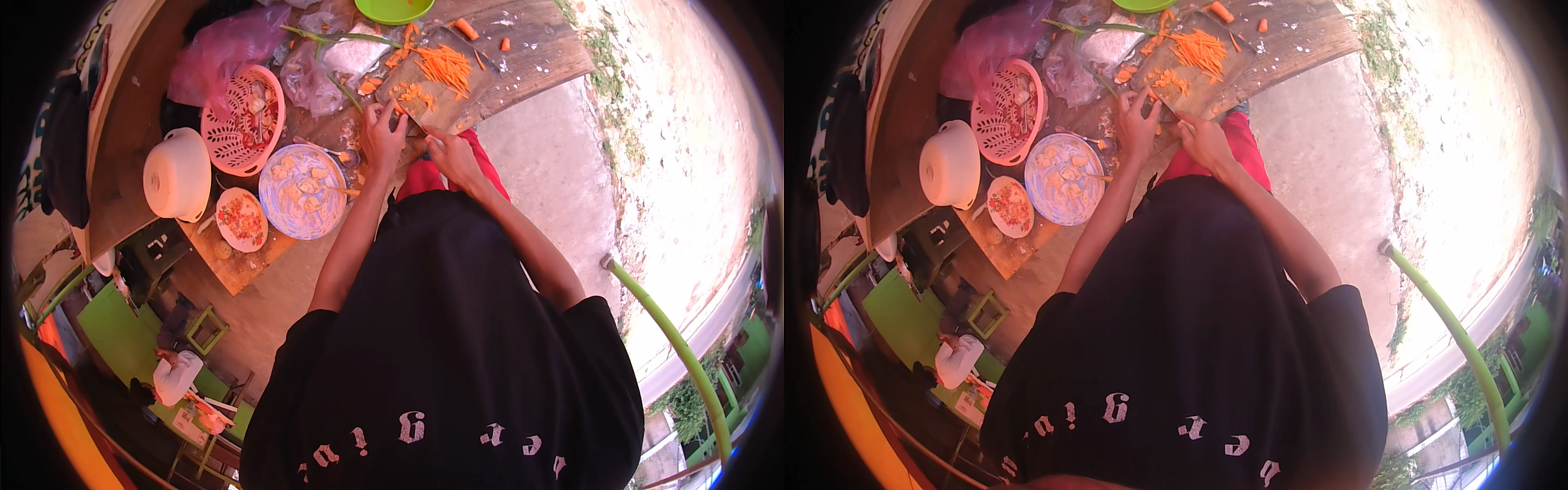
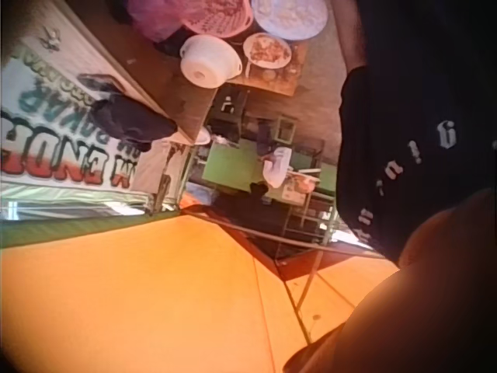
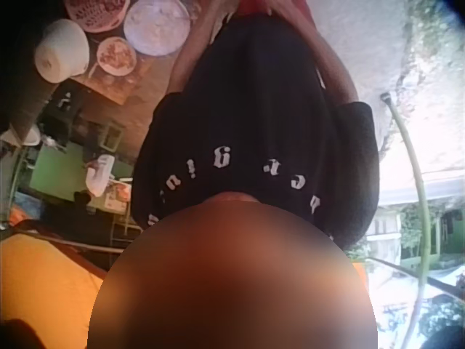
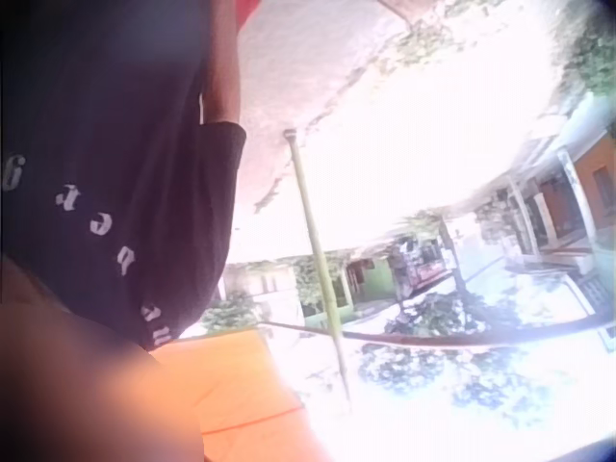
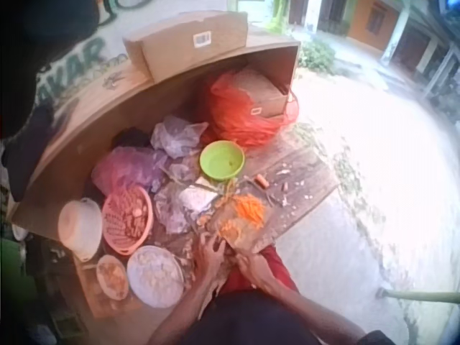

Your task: The person stands at a wooden table and peels a carrot using a small knife, holding the carrot in one hand and the knife in the other. The peels fall onto the table surface as the person rotates the carrot to remove the outer layer.

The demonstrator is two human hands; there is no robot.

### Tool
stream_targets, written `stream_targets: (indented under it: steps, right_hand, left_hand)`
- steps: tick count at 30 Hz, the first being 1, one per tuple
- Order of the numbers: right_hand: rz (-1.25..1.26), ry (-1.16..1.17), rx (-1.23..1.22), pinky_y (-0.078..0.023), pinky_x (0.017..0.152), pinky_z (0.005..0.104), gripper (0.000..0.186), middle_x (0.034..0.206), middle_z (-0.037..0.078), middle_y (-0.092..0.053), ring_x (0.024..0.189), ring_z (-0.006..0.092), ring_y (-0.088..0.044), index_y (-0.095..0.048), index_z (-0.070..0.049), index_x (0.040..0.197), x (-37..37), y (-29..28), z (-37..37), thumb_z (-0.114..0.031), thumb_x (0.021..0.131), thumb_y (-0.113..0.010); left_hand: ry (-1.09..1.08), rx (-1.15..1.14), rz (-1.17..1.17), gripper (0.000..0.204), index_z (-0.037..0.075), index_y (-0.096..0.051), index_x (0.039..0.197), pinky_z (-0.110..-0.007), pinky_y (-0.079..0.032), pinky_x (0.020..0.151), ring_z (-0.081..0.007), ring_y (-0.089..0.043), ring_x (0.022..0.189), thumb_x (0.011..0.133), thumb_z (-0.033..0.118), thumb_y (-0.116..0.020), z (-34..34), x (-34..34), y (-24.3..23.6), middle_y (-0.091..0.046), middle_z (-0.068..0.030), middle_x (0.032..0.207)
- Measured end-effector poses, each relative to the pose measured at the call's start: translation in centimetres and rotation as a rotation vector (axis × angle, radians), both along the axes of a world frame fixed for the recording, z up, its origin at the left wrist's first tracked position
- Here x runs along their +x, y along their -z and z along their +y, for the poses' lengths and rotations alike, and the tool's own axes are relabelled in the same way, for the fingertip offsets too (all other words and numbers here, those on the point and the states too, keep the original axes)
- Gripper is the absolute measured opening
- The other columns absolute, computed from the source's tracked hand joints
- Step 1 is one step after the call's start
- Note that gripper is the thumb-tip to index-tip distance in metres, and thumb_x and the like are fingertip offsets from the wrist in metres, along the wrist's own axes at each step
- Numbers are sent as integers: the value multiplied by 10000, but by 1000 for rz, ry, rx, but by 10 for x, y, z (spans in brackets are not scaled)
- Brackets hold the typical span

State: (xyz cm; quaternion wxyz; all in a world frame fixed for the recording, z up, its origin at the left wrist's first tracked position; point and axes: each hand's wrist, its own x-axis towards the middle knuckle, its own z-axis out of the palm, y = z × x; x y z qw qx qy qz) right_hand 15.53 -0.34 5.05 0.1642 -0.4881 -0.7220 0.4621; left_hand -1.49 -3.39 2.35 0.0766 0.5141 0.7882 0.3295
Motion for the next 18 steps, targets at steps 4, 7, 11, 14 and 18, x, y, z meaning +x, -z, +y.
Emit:
stream_targets:
  steps: [4, 7, 11, 14, 18]
  right_hand:
    - [-20, 53, -133, -527, 831, 503, 342, 938, 295, -672, 937, 465, -652, -660, -100, 1257, -3, -18, 2, -246, 963, -566]
    - [-6, 55, -157, -528, 833, 486, 334, 937, 288, -677, 947, 453, -654, -666, -96, 1248, -6, -21, 5, -243, 964, -569]
    - [27, 60, -174, -528, 828, 475, 322, 972, 280, -682, 950, 443, -659, -669, -86, 1242, -11, -21, 9, -220, 962, -580]
    - [14, 49, -140, -529, 828, 474, 321, 999, 268, -688, 952, 437, -663, -665, -84, 1247, -10, -12, 10, -208, 963, -584]
    - [41, 17, -140, -531, 835, 473, 321, 1004, 260, -694, 956, 436, -664, -665, -89, 1253, -7, -17, 13, -208, 966, -585]
  left_hand:
    - [36, 32, -29, 395, 77, -695, 1197, -408, -501, 783, -284, -598, 920, 815, 157, -756, -3, 1, 11, -571, -91, 1027]
    - [19, 56, 42, 389, 79, -697, 1204, -409, -493, 800, -271, -599, 937, 825, 151, -750, -1, 3, 18, -576, -82, 1044]
    - [-21, 75, 149, 392, 65, -687, 1218, -415, -483, 821, -276, -590, 946, 836, 140, -729, 1, 14, 14, -583, -81, 1066]
    - [-20, 26, 223, 393, 56, -673, 1233, -415, -478, 837, -286, -582, 976, 850, 135, -710, -1, 15, 14, -592, -86, 1092]
    - [24, 15, 225, 378, 47, -658, 1245, -414, -477, 837, -290, -576, 984, 875, 121, -685, -5, 14, 15, -596, -87, 1117]
